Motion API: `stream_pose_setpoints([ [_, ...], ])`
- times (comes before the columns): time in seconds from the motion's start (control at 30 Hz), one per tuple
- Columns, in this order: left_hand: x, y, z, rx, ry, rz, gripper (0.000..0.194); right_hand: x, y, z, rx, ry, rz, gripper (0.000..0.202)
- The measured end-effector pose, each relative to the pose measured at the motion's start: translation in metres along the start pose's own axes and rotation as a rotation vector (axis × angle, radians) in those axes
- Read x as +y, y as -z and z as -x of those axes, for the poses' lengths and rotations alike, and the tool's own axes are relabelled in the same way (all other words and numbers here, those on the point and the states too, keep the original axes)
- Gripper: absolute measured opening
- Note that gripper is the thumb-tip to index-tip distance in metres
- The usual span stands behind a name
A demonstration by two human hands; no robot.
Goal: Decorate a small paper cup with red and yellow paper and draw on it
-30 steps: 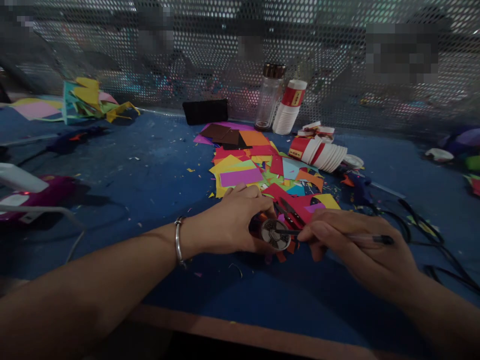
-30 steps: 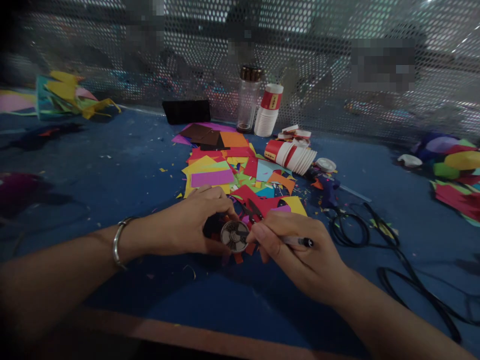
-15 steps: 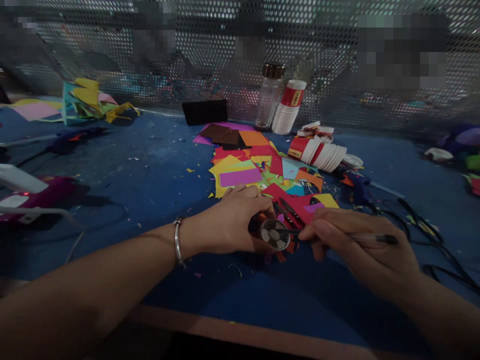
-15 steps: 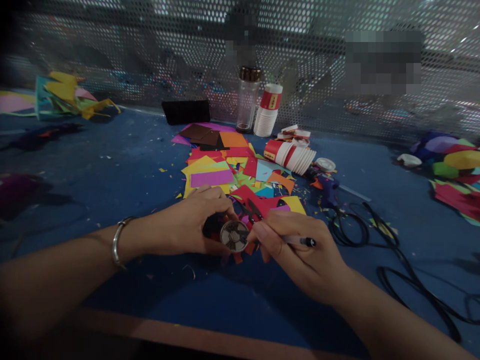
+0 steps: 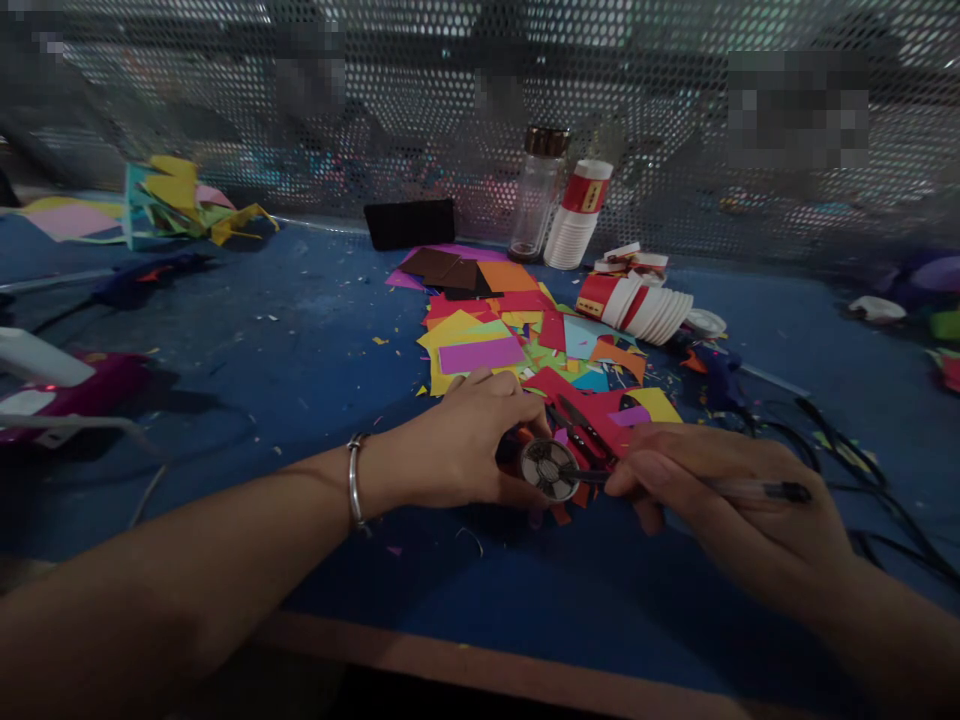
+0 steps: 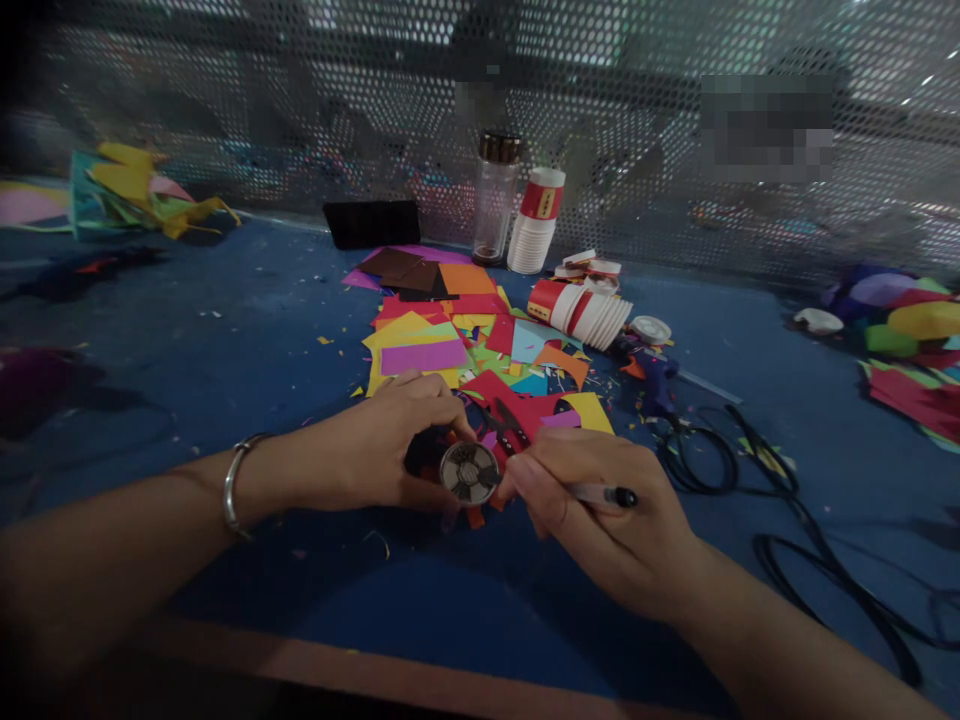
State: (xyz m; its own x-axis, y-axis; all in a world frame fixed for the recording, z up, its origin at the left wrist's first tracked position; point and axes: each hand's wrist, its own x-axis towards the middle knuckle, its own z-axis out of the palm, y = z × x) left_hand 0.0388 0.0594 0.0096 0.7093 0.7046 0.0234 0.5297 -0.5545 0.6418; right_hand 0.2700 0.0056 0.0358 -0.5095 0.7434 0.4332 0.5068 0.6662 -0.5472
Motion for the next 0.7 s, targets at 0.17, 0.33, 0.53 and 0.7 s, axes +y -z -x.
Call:
stream_pose_setpoints([
  [0.17,0.0002,-0.0001,-0.0007,-0.004,-0.005,0.009,0.041,0.0001,-0.0031,0.0011,0.003,-0.001,-0.061,0.035],
  [0.33,0.0008,0.0000,-0.0015,0.000,-0.011,0.014,0.040,0.0016,-0.0041,0.0019,-0.032,-0.002,-0.067,0.032],
  [0.53,0.0019,-0.0005,-0.0018,-0.006,0.002,-0.009,0.042,0.0055,-0.0043,0.0047,0.009,-0.020,-0.009,0.039],
  [0.7,0.0014,-0.0005,-0.0011,-0.006,-0.002,-0.017,0.039,0.0050,-0.0035,0.0056,0.014,-0.029,0.004,0.043],
])
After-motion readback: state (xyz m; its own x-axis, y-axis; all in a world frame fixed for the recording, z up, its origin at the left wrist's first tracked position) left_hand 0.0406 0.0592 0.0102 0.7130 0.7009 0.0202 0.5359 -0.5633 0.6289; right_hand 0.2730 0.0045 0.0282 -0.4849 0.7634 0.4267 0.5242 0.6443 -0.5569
